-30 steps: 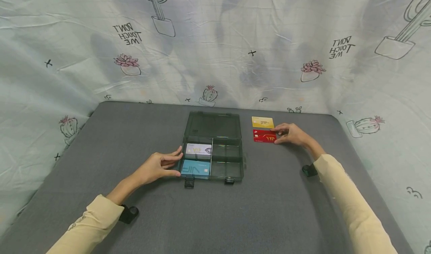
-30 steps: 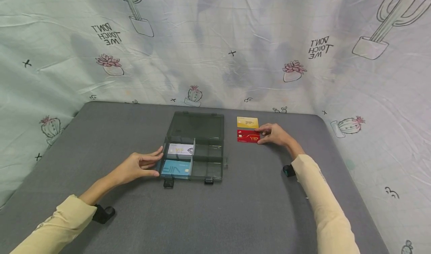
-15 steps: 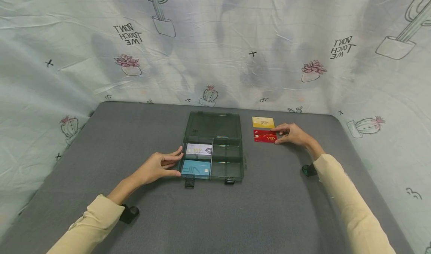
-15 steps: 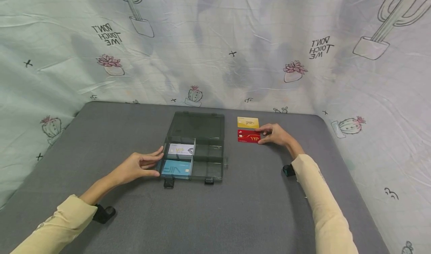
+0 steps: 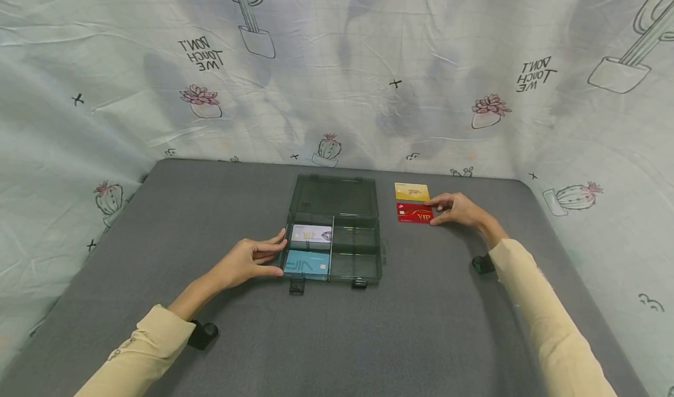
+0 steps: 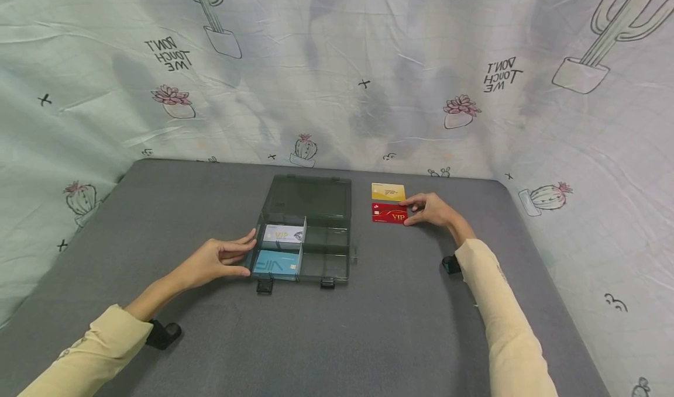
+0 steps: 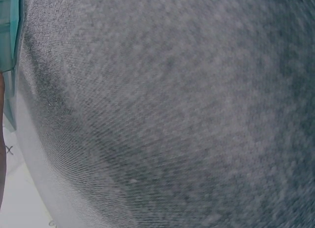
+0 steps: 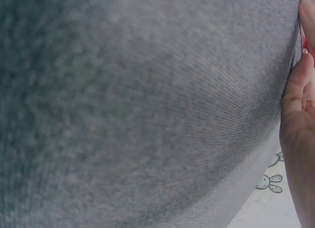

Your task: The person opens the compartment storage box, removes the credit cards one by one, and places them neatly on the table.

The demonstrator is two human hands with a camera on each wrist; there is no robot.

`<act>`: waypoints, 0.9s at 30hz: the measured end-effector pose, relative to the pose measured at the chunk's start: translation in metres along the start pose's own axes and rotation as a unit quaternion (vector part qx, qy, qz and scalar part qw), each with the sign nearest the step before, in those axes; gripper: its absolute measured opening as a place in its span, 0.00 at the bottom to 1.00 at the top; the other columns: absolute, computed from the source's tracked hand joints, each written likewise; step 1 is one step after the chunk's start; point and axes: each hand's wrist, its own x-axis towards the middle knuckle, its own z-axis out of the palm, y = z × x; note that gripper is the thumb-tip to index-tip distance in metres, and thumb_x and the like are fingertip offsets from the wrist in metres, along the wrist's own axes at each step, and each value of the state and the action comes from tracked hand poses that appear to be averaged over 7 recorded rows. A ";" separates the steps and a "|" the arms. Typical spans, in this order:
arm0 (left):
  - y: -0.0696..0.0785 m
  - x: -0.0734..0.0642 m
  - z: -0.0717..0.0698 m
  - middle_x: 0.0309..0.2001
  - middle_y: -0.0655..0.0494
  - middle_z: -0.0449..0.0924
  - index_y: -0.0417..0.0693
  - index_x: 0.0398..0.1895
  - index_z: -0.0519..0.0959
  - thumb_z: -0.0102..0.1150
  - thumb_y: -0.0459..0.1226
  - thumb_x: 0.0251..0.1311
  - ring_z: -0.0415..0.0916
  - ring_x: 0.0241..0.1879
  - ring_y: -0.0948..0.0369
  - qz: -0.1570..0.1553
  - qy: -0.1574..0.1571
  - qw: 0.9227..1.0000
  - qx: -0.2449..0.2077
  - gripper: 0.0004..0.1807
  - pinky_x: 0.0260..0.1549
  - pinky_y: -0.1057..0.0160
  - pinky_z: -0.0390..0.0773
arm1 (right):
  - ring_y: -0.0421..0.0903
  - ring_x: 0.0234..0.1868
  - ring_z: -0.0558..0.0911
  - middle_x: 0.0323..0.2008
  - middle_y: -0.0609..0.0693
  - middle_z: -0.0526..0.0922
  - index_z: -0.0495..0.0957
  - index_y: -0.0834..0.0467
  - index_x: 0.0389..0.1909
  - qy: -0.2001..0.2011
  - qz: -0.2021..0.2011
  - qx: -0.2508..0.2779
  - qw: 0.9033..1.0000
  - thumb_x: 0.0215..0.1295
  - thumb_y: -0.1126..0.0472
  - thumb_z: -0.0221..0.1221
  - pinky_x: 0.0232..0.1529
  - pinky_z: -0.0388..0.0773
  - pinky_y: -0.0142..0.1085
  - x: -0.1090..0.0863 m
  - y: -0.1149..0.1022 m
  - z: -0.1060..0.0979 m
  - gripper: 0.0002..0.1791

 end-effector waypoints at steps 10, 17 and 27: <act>-0.002 0.000 0.001 0.72 0.41 0.49 0.32 0.62 0.71 0.71 0.35 0.50 0.60 0.66 0.48 0.005 0.002 1.000 0.003 0.35 0.54 0.65 0.75 | 0.52 0.42 0.69 0.39 0.63 0.74 0.75 0.72 0.56 0.007 0.003 -0.001 1.000 0.54 0.68 0.70 0.36 0.65 0.28 -0.004 -0.012 0.001 0.28; -0.002 0.000 0.001 0.72 0.41 0.50 0.32 0.62 0.71 0.71 0.34 0.50 0.60 0.66 0.48 0.005 0.003 1.000 -0.006 0.35 0.54 0.65 0.76 | 0.48 0.42 0.68 0.38 0.59 0.74 0.76 0.69 0.56 0.009 0.005 -0.003 1.000 0.53 0.64 0.71 0.38 0.65 0.31 0.002 0.001 0.001 0.29; -0.005 0.000 0.001 0.72 0.41 0.50 0.33 0.62 0.71 0.71 0.35 0.50 0.61 0.66 0.48 0.004 0.005 1.000 0.002 0.35 0.54 0.65 0.76 | 0.48 0.42 0.68 0.38 0.58 0.74 0.77 0.67 0.56 0.010 0.015 -0.007 1.000 0.53 0.61 0.72 0.40 0.64 0.34 0.001 -0.001 0.001 0.30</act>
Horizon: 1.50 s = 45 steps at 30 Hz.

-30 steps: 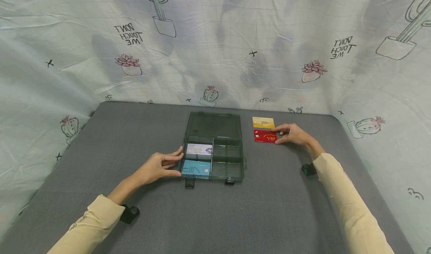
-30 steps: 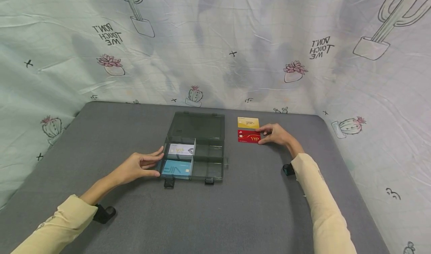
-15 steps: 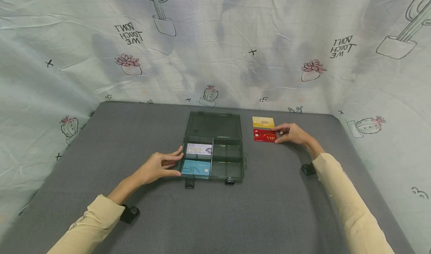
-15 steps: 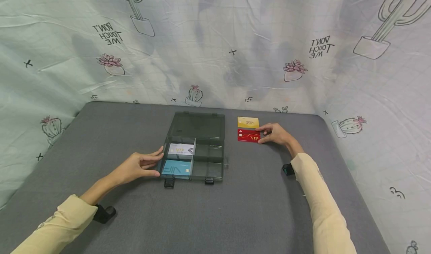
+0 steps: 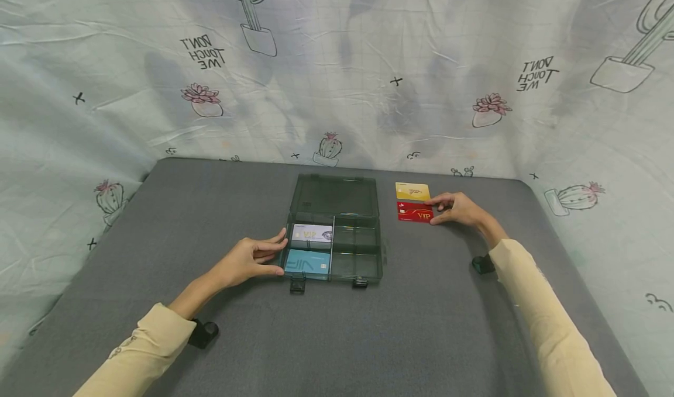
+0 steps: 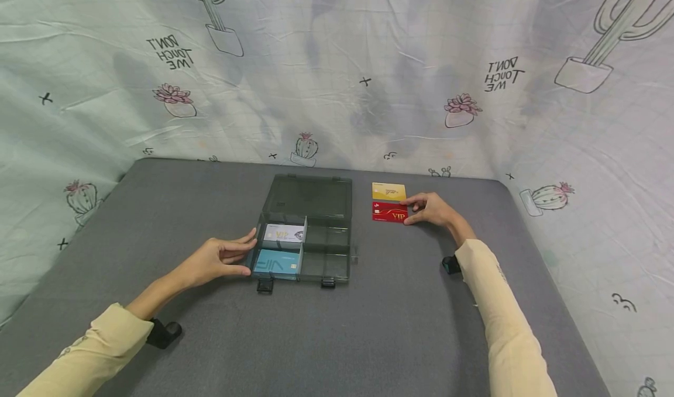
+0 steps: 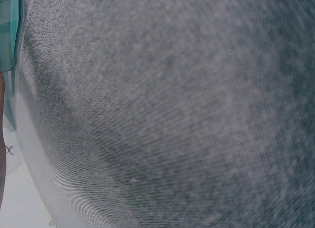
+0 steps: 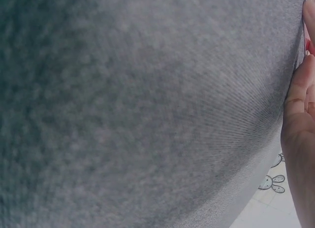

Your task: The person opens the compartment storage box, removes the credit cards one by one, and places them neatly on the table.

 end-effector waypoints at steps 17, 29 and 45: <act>0.002 0.001 0.001 0.72 0.42 0.49 0.33 0.62 0.71 0.70 0.36 0.50 0.59 0.67 0.48 -0.001 -0.002 1.000 -0.005 0.35 0.55 0.66 0.75 | 0.47 0.41 0.68 0.38 0.58 0.74 0.76 0.68 0.57 0.002 0.009 -0.003 1.000 0.53 0.61 0.72 0.39 0.64 0.34 -0.006 -0.001 -0.004 0.30; 0.003 0.005 0.002 0.72 0.44 0.50 0.35 0.63 0.71 0.71 0.37 0.50 0.60 0.66 0.48 0.003 -0.005 1.000 0.003 0.35 0.54 0.65 0.76 | 0.41 0.37 0.73 0.38 0.58 0.78 0.75 0.68 0.58 0.013 0.007 0.068 0.998 0.53 0.63 0.71 0.40 0.69 0.27 -0.013 0.006 -0.009 0.31; 0.001 0.001 -0.002 0.72 0.42 0.49 0.33 0.62 0.70 0.70 0.35 0.51 0.60 0.66 0.48 0.002 -0.005 1.000 -0.005 0.35 0.54 0.64 0.77 | 0.31 0.44 0.80 0.61 0.70 0.69 0.66 0.72 0.64 0.050 0.008 0.170 0.984 0.62 0.61 0.65 0.46 0.80 0.24 -0.039 -0.016 -0.005 0.33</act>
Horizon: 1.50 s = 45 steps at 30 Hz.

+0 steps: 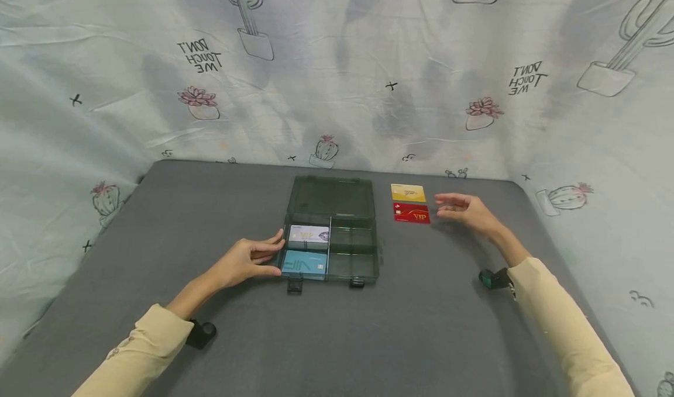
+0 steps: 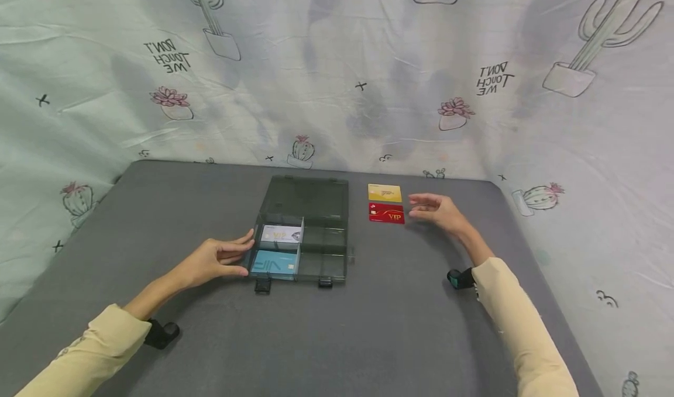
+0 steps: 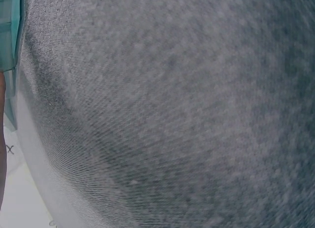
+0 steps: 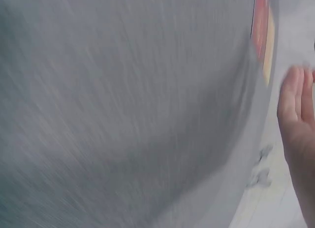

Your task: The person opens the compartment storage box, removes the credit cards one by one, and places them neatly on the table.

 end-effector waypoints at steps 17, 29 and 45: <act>-0.002 -0.001 0.000 0.72 0.42 0.50 0.32 0.62 0.70 0.70 0.35 0.50 0.61 0.66 0.48 0.005 0.002 1.000 0.002 0.35 0.54 0.63 0.76 | 0.39 0.49 0.81 0.61 0.70 0.70 0.69 0.68 0.62 -0.039 -0.017 0.087 0.995 0.63 0.64 0.63 0.50 0.80 0.29 -0.036 -0.036 0.080 0.28; -0.001 0.000 0.001 0.72 0.41 0.50 0.31 0.62 0.70 0.71 0.34 0.50 0.60 0.66 0.48 0.010 0.003 1.000 -0.007 0.35 0.56 0.63 0.75 | 0.59 0.57 0.74 0.63 0.70 0.67 0.68 0.70 0.63 -0.122 -0.058 0.142 0.981 0.62 0.68 0.63 0.53 0.80 0.34 -0.052 -0.052 0.126 0.28; 0.001 -0.002 0.002 0.72 0.41 0.50 0.31 0.62 0.71 0.71 0.33 0.50 0.61 0.66 0.48 0.010 0.005 1.000 -0.010 0.35 0.55 0.64 0.75 | 0.59 0.59 0.74 0.60 0.66 0.72 0.65 0.66 0.67 -0.213 -0.040 0.048 0.975 0.70 0.62 0.56 0.59 0.76 0.43 -0.035 -0.084 0.175 0.27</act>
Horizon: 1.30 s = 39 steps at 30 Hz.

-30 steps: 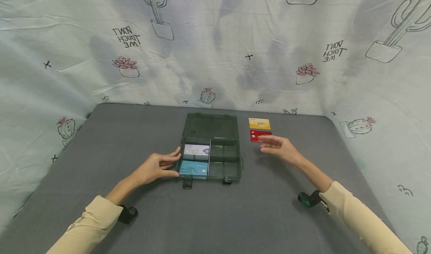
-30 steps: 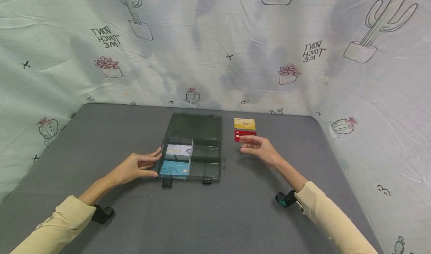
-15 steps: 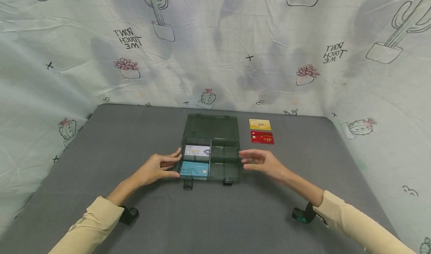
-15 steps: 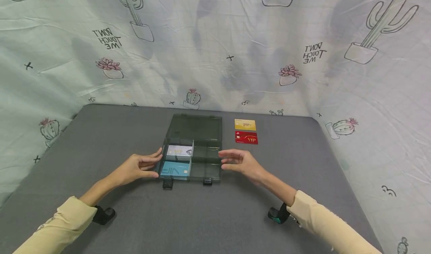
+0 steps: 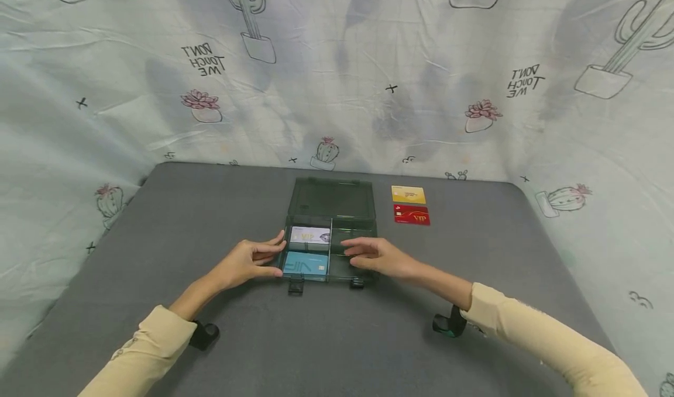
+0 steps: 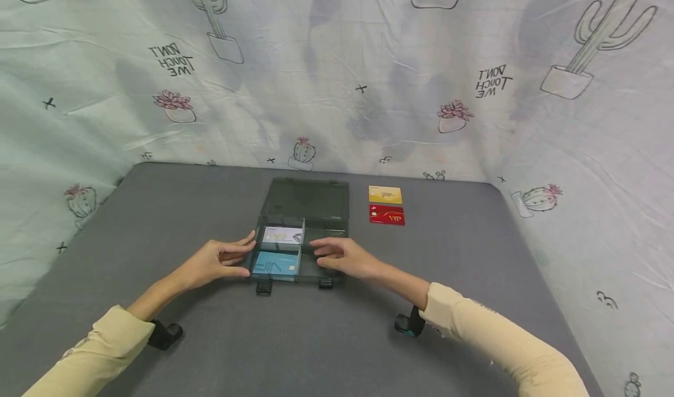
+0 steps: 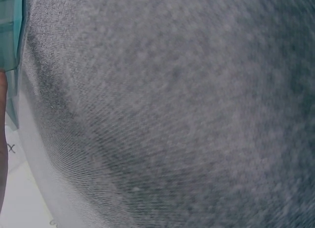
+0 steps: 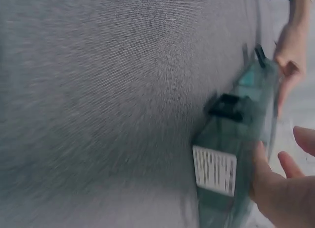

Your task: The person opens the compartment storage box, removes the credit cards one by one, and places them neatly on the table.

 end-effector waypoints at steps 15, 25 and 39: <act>0.001 0.000 -0.002 0.72 0.42 0.49 0.31 0.62 0.70 0.71 0.33 0.50 0.60 0.66 0.48 -0.005 -0.002 1.000 -0.015 0.35 0.56 0.64 0.74 | 0.41 0.29 0.77 0.35 0.52 0.82 0.62 0.63 0.70 -0.034 0.056 -0.191 0.979 0.72 0.58 0.54 0.28 0.76 0.32 0.041 -0.025 0.041 0.29; -0.001 0.001 -0.003 0.71 0.40 0.50 0.30 0.61 0.70 0.71 0.32 0.49 0.60 0.65 0.46 0.008 -0.002 1.000 -0.006 0.35 0.56 0.62 0.75 | 0.39 0.19 0.53 0.20 0.48 0.64 0.65 0.61 0.22 -0.102 0.154 -0.219 0.958 0.75 0.64 0.47 0.24 0.57 0.30 0.056 -0.051 0.051 0.17; -0.003 0.002 -0.003 0.71 0.39 0.51 0.30 0.61 0.71 0.71 0.32 0.49 0.61 0.65 0.45 0.018 0.001 1.000 0.005 0.34 0.55 0.62 0.75 | 0.48 0.50 0.74 0.58 0.61 0.72 0.52 0.73 0.69 -0.102 0.178 -0.236 0.950 0.75 0.61 0.48 0.52 0.75 0.40 0.058 -0.051 0.054 0.29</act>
